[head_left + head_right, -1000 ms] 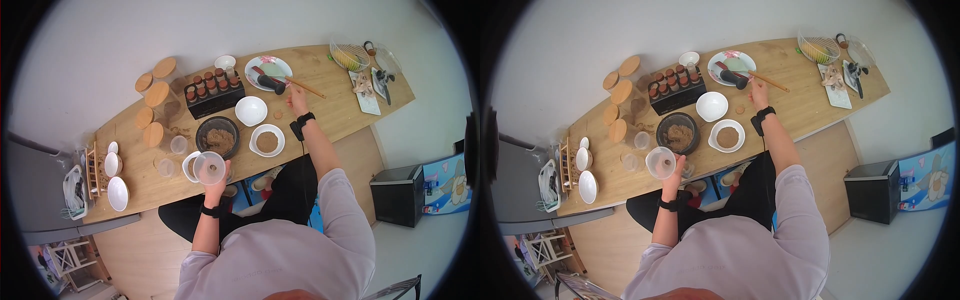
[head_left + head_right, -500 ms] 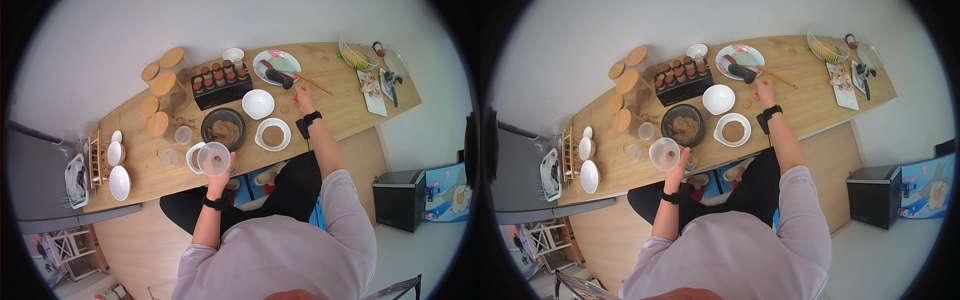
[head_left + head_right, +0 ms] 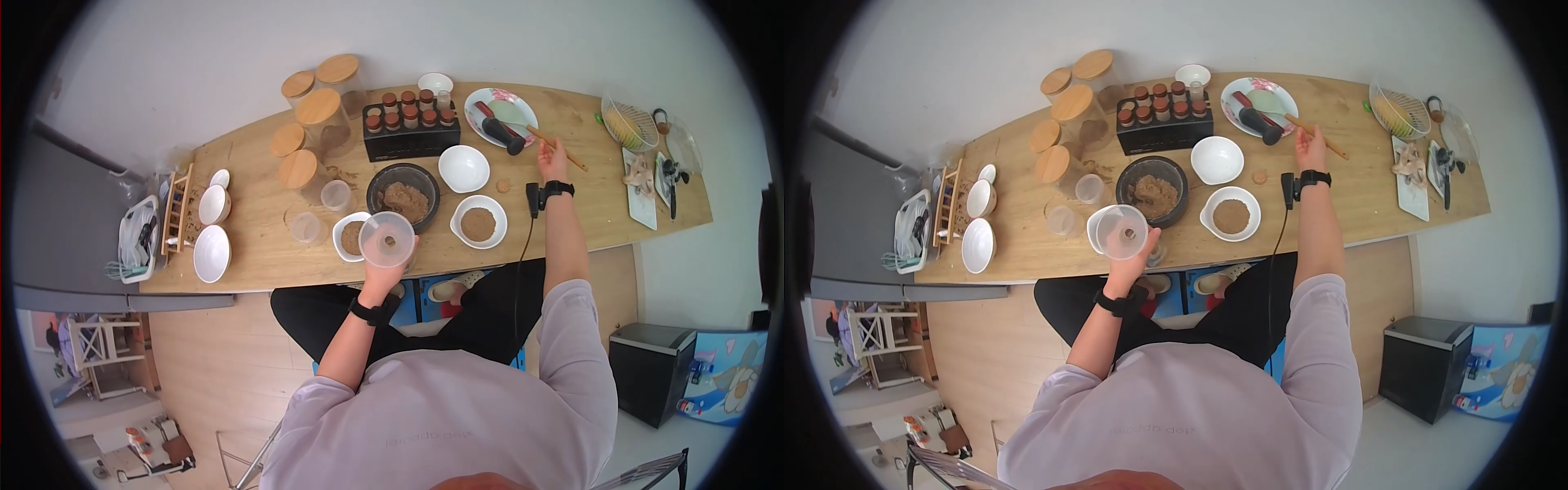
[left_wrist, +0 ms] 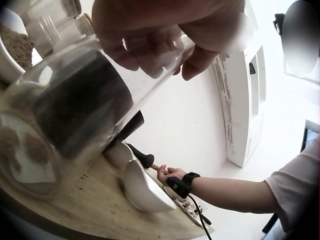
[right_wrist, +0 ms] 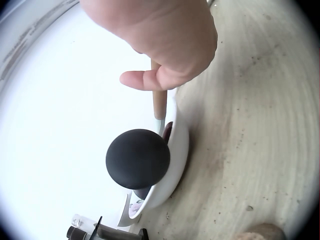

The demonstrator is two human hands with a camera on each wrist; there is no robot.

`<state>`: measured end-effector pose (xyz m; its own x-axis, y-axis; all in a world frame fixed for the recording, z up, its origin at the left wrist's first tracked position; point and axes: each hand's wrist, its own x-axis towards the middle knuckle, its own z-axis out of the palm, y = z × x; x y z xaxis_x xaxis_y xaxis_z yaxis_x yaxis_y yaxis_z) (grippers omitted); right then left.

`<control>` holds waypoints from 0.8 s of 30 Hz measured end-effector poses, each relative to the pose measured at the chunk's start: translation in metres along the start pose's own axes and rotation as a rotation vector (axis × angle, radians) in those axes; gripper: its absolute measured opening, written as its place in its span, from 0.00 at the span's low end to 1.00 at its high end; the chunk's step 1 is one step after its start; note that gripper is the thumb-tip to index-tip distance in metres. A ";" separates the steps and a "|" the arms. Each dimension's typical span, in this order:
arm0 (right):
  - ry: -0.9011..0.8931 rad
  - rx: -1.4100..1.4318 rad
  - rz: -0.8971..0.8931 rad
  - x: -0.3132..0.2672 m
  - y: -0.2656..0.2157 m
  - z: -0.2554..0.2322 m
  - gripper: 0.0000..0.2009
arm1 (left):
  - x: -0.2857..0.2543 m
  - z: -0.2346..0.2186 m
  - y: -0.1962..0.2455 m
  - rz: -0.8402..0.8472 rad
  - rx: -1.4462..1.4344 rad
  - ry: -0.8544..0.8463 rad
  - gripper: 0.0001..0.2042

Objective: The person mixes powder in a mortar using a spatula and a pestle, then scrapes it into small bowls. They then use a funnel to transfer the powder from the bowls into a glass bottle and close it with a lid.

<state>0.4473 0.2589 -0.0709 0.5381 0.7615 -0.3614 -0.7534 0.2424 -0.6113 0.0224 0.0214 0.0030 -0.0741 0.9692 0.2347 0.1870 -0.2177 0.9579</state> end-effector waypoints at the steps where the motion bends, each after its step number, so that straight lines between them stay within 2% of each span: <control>1: -0.015 -0.008 -0.048 0.003 -0.001 0.004 0.13 | 0.000 0.001 0.002 -0.009 -0.015 0.004 0.07; 4: -0.050 -0.192 -0.326 -0.022 -0.022 0.024 0.10 | -0.001 -0.001 0.003 0.006 -0.006 0.009 0.08; 6: -0.100 -0.250 -0.453 -0.061 -0.049 0.041 0.08 | -0.001 0.000 0.000 0.041 0.012 0.029 0.09; 8: -0.265 -0.223 -0.472 -0.115 -0.076 0.055 0.08 | 0.000 0.001 -0.006 0.091 0.032 0.064 0.09; 11: -0.484 -0.414 -0.523 -0.198 -0.089 0.073 0.07 | 0.001 -0.001 -0.001 0.100 0.045 0.036 0.10; 14: -0.608 -0.681 -0.381 -0.272 -0.070 0.083 0.06 | -0.001 -0.002 -0.009 0.062 0.041 0.020 0.10; 18: -0.825 -0.919 -0.244 -0.326 -0.027 0.089 0.04 | -0.001 -0.004 -0.001 -0.035 -0.060 -0.037 0.09; 20: -0.930 -1.110 -0.479 -0.327 -0.006 0.088 0.04 | 0.000 -0.005 0.000 -0.026 -0.051 -0.027 0.09; 23: -0.983 -1.111 -0.804 -0.329 0.016 0.090 0.05 | 0.003 -0.004 -0.001 0.107 -0.013 0.010 0.10; 24: -0.956 -1.107 -0.713 -0.327 0.023 0.088 0.05 | 0.003 -0.004 0.000 0.093 -0.008 0.003 0.10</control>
<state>0.2203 0.0681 0.0951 -0.0963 0.8676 0.4879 0.3848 0.4845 -0.7856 0.0181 0.0241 0.0041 -0.0602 0.9445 0.3230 0.1858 -0.3073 0.9333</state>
